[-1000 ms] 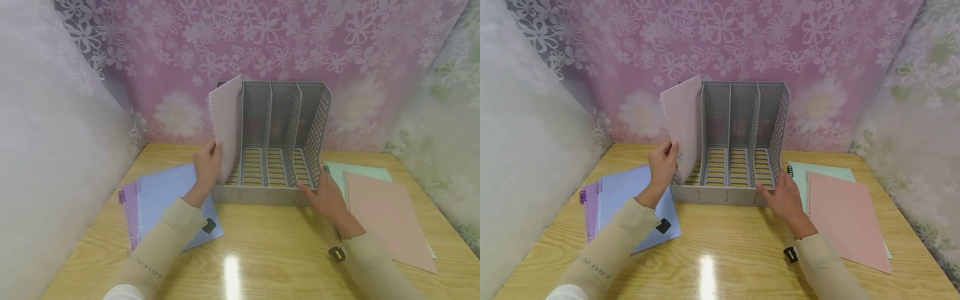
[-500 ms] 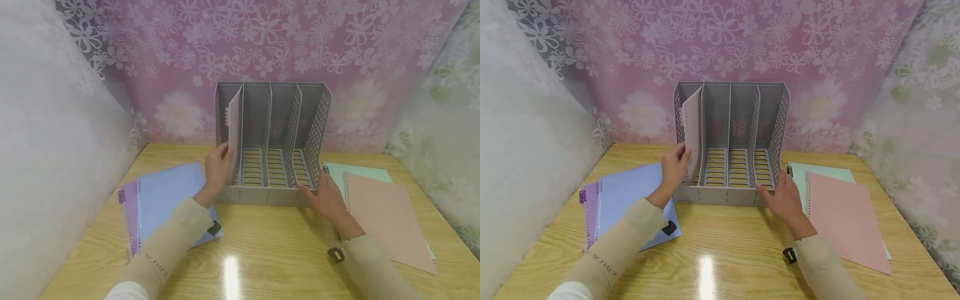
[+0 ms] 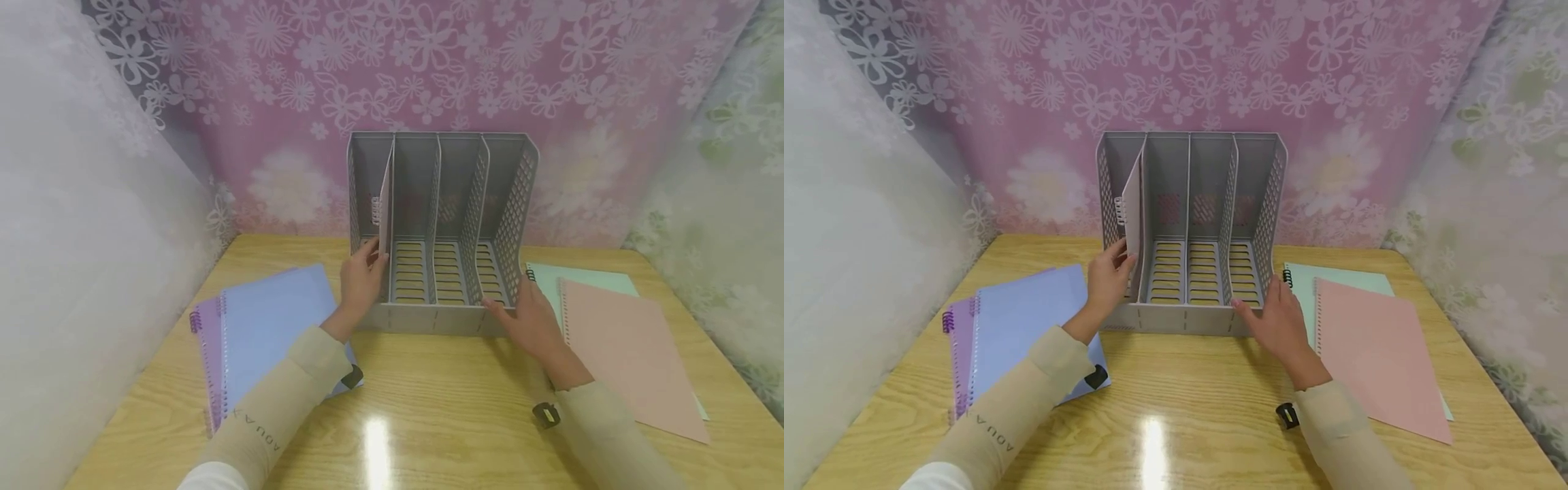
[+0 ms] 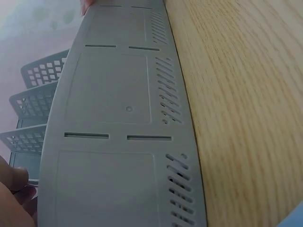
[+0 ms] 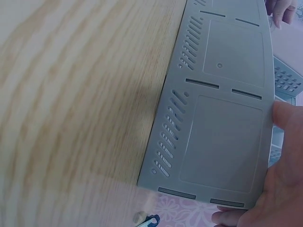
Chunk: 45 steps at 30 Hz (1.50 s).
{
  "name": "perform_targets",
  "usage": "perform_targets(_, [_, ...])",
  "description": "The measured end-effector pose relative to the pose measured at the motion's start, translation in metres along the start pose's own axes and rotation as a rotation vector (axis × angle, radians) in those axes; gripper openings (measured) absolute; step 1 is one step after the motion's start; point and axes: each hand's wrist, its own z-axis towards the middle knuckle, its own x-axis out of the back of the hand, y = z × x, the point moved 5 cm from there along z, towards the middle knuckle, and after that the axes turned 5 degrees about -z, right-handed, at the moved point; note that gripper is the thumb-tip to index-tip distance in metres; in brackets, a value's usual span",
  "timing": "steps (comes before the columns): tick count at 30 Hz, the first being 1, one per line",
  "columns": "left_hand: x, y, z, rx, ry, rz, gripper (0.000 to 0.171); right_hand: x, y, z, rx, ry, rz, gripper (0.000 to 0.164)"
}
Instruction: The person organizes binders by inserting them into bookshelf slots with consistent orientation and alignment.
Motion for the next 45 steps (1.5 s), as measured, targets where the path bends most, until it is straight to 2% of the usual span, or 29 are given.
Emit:
perform_targets(2, [-0.001, -0.002, 0.0, 0.015, -0.018, 0.004, 0.036, 0.0, 0.0, 0.001, 0.003, 0.013, -0.005, 0.091])
perform_targets(9, [-0.002, -0.004, 0.001, 0.004, -0.061, 0.035, 0.039, -0.001, -0.002, 0.001, 0.008, 0.011, -0.007, 0.091])
perform_targets(18, [-0.006, 0.001, 0.011, 0.021, -0.163, 0.149, 0.041, 0.001, -0.004, 0.003, 0.009, 0.017, -0.014, 0.092])
perform_targets(28, [-0.011, -0.004, 0.009, 0.133, -0.256, 0.151, 0.044, 0.0, 0.0, 0.001, -0.013, -0.032, 0.002, 0.095])
perform_targets(34, [-0.012, -0.004, 0.004, 0.142, -0.32, 0.159, 0.05, 0.001, -0.002, -0.001, -0.033, -0.059, -0.004, 0.096])
perform_targets(39, [-0.009, -0.003, 0.002, 0.148, -0.331, 0.135, 0.059, 0.002, -0.002, -0.001, -0.037, -0.065, -0.003, 0.095])
perform_targets(45, [-0.002, 0.006, 0.002, 0.112, -0.288, 0.146, 0.067, 0.003, -0.003, -0.001, -0.027, -0.059, -0.001, 0.095])
